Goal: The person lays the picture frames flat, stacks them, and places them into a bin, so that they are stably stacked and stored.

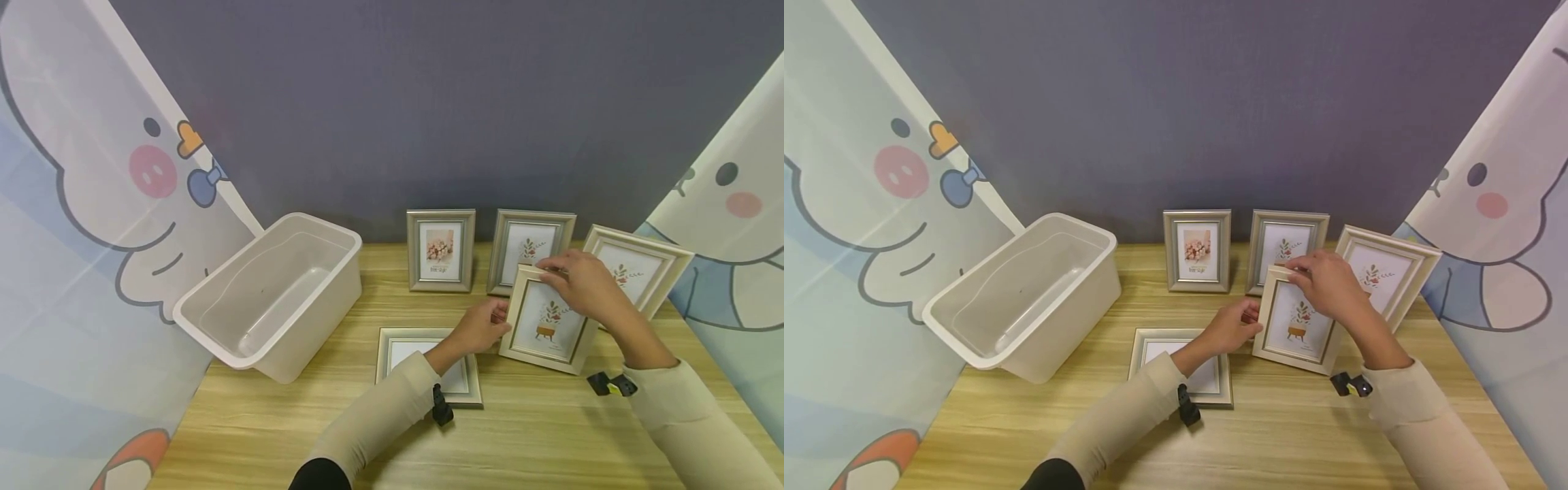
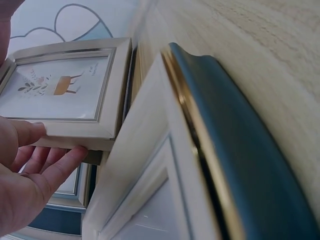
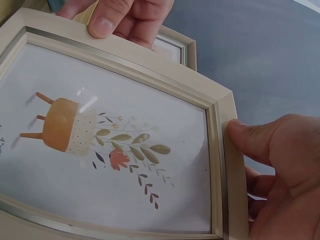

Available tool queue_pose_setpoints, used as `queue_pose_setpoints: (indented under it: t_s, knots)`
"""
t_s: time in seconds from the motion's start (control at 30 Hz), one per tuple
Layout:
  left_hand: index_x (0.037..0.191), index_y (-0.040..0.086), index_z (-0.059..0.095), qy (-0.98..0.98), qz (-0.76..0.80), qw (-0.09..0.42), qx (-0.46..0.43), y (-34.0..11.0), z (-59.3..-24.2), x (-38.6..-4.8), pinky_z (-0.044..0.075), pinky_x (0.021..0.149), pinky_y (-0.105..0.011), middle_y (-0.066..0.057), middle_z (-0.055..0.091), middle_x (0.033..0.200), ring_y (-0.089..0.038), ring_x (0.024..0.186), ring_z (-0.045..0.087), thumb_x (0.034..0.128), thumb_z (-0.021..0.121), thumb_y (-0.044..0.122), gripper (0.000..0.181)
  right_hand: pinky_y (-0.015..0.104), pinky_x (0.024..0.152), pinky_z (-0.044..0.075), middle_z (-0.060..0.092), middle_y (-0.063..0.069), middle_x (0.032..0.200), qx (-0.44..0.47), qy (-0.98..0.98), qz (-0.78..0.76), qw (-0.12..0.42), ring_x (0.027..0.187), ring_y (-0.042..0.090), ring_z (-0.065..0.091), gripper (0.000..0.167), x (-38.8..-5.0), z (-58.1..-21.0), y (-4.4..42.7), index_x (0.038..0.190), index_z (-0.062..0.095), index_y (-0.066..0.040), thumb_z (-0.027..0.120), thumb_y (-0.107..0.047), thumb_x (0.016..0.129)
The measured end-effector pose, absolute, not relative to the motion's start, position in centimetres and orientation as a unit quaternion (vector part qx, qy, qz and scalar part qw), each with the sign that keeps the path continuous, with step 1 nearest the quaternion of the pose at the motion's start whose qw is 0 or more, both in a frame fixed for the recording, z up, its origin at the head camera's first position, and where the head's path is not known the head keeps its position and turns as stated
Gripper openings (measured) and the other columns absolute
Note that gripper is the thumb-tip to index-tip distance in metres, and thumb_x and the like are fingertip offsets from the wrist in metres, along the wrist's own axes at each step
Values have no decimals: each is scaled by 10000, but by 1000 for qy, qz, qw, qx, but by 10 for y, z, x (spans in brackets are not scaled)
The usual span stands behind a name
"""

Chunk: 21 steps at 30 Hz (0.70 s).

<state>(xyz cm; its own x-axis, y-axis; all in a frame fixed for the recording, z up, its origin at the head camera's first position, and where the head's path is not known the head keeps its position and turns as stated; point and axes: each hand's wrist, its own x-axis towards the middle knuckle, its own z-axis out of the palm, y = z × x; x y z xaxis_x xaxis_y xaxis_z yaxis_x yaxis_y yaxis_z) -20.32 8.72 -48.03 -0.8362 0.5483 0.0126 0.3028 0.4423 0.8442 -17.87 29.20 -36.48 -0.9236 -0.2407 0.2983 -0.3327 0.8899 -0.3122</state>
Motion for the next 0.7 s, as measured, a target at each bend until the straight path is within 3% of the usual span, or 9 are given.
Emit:
queue_pose_setpoints:
  t_s: [0.17, 0.4, 0.7]
  knots:
    - [1341, 54, 597, 837, 467, 131, 254, 88, -478, -203, 516, 833, -110, -33, 688, 1157, -30, 1007, 642, 983, 684, 153, 382, 586, 772, 483, 687, 219, 977, 154, -963, 171, 142, 866, 391, 634, 233, -178, -359, 291, 1157, 746, -13, 697, -133, 962]
    - [1314, 54, 603, 832, 472, 124, 264, 86, -467, -203, 514, 812, -110, -32, 683, 1121, -35, 984, 642, 982, 682, 148, 354, 646, 876, 464, 695, 264, 1046, 153, -962, 168, 155, 965, 452, 636, 240, -177, -350, 290, 1159, 745, -16, 701, -145, 962]
    - [1331, 64, 606, 837, 457, 113, 279, 82, -455, -201, 508, 832, -102, -46, 697, 1146, -59, 1018, 669, 987, 676, 162, 364, 623, 838, 467, 697, 263, 1047, 149, -961, 172, 160, 956, 445, 637, 228, -175, -343, 290, 1153, 748, -23, 691, -145, 969]
